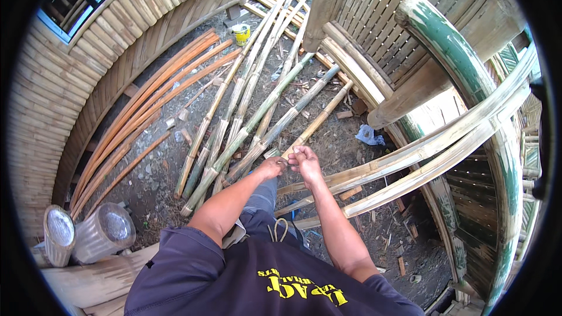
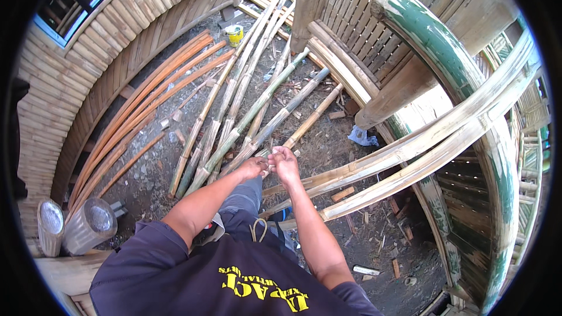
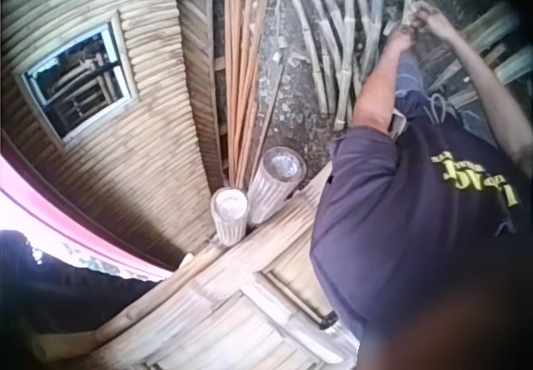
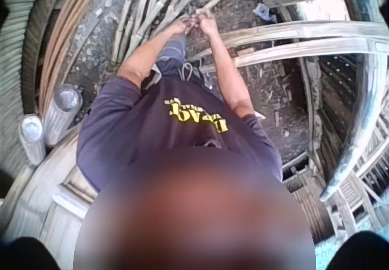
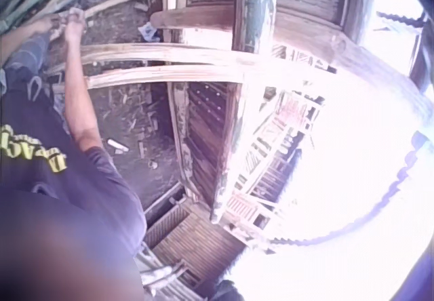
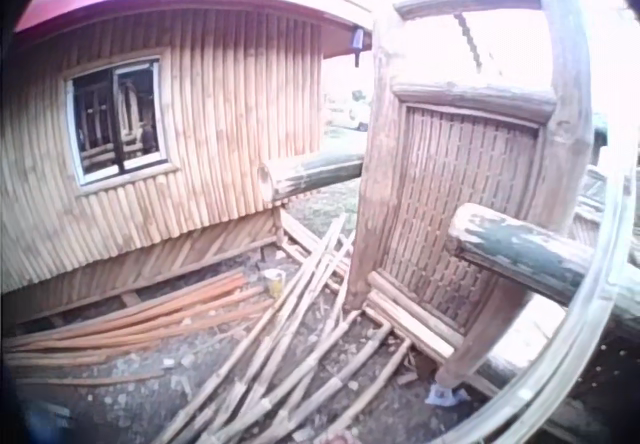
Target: The person repeatedly picks up long bamboo poles from a stack, carries them across the workshop, and drops them onto a pile. The person then squats and uses a hand saw to cut a short bamboo segment.
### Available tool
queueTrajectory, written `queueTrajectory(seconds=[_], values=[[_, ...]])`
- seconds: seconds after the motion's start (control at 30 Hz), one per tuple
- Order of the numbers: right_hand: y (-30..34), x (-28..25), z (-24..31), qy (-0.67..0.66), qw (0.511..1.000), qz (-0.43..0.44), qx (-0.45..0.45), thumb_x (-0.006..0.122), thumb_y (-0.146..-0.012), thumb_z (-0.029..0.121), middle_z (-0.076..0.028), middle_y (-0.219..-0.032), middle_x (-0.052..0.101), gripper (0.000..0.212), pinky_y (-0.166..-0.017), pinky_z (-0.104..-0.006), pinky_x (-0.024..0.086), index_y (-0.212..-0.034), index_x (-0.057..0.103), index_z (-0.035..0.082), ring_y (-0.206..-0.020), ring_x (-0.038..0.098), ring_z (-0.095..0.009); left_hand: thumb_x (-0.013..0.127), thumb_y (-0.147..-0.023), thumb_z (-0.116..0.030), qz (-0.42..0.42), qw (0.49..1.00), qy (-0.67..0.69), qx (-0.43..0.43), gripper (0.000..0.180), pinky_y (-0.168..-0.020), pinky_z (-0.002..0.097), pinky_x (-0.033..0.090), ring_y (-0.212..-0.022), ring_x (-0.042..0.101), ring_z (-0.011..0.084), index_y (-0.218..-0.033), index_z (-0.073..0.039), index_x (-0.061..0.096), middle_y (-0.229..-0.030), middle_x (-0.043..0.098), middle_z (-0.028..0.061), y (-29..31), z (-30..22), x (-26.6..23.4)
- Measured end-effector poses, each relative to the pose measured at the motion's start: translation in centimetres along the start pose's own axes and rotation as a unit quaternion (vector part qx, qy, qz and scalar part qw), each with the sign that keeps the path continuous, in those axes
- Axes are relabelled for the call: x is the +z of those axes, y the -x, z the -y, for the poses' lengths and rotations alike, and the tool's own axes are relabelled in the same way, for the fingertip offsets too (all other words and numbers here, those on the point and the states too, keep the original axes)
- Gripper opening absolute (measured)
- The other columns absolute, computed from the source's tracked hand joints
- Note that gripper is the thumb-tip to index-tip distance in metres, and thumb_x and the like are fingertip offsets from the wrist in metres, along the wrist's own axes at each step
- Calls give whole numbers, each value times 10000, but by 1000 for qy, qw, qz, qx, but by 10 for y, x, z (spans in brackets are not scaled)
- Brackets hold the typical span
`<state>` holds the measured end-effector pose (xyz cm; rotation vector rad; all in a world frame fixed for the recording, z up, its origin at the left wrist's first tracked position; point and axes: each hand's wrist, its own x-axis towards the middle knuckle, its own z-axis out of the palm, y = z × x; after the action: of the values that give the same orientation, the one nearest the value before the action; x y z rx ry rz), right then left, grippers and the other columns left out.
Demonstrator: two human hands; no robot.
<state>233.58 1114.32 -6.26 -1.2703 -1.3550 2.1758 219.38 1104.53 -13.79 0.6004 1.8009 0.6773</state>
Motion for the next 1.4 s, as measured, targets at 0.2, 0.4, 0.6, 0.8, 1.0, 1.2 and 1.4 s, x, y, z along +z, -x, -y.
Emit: queueTrajectory(seconds=[0.2, 0.4, 0.6, 0.8, 1.0, 1.2, 1.4], values=[[-21, 13, 63, 25, 998, -37, -42, 548, -1034, 265, -41, -1020, 684, 278, -725, -268, 518, -1239, 577, 80, -877, 643, -116, 605, -931, -231, 56, 995, 69, -36, 331, -697, 307, 530, -857, 669, 185, -1202, -49, 654, -1025, 688, 85, -39, -38, -34], [-126, 63, 118, 78, 995, -38, -44, 550, -1032, 242, -52, -1024, 690, 277, -737, -276, 519, -1245, 580, 68, -906, 652, -125, 584, -965, -330, 55, 995, 76, 15, 435, -797, 323, 517, -961, 663, 185, -1282, -33, 605, -1118, 696, 74, -153, -31, -125], [-220, 121, 134, 48, 997, -54, -10, 564, -1029, 235, -40, -984, 685, 244, -721, -276, 511, -1204, 590, 66, -860, 644, -123, 607, -926, -264, 10, 992, -94, 82, 365, -798, 341, 515, -858, 663, 202, -1233, -72, 649, -981, 706, 127, -210, -55, -207], [-274, 167, 152, 87, 995, -19, 42, 541, -1036, 228, -49, -1020, 675, 256, -740, -286, 518, -1234, 579, 71, -886, 635, -128, 571, -934, -292, 37, 987, -74, 137, 390, -877, 382, 513, -973, 681, 275, -1266, -102, 648, -1048, 713, 161, -191, -88, -286], [-304, 181, 176, 72, 996, -20, 53, 547, -1034, 335, -72, -1042, 671, 357, -779, -305, 531, -1264, 568, 63, -903, 638, -156, 576, -932, -333, -4, 997, -42, 59, 413, -888, 376, 510, -980, 687, 288, -1275, -116, 651, -1060, 720, 158, -209, -44, -341], [-273, 196, 355, -290, 938, 45, -184, 613, -774, 763, -253, -1379, 541, 1084, -1001, -494, 519, -1452, 352, -41, -1297, 536, -306, 611, -916, -281, -30, 999, 9, -10, 381, -889, 369, 515, -993, 693, 280, -1231, -72, 659, -1117, 713, 163, -198, 3, -374], [-281, 248, 474, -509, 731, 308, -335, 708, -829, 543, -242, -1512, 369, 868, -1112, -660, 313, -1485, 378, 81, -1420, 342, -397, 564, -1025, -274, 106, 952, 225, 178, 378, -850, 299, 498, -1024, 640, 167, -1342, -67, 557, -1170, 666, 90, -184, -139, -406]])
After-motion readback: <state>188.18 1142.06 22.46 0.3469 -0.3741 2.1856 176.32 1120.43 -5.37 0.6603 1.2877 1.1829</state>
